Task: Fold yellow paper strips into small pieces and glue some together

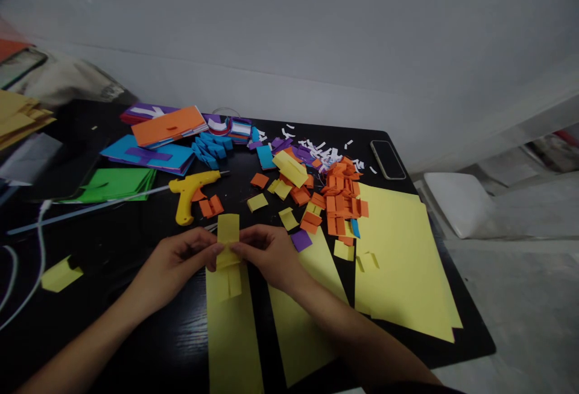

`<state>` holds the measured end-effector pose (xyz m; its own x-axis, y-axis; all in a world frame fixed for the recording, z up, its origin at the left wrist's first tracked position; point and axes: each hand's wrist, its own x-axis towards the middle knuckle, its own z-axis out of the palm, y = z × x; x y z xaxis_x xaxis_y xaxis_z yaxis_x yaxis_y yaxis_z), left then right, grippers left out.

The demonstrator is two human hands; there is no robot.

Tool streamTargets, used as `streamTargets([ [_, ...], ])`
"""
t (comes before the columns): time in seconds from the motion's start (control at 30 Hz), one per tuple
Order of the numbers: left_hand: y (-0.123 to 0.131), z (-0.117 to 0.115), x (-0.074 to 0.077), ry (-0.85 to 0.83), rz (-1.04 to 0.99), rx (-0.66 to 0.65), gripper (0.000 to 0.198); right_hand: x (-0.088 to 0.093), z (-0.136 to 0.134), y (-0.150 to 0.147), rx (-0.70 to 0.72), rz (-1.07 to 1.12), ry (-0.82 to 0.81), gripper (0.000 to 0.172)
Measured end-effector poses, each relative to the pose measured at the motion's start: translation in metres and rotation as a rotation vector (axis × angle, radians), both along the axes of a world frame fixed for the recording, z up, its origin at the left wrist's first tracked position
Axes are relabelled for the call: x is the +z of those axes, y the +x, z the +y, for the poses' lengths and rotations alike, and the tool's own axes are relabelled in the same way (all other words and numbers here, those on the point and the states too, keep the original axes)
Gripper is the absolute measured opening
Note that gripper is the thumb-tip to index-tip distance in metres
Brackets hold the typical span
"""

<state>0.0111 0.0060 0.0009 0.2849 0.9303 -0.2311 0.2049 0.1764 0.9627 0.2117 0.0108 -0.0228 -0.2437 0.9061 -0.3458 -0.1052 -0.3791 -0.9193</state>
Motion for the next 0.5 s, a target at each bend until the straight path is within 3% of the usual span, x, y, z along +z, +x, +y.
streamTargets([
  [0.5, 0.001, -0.0014, -0.0011, 0.022, 0.025, 0.008, 0.022, 0.0051, 0.0007, 0.0001, 0.114, -0.107, 0.07, 0.037],
])
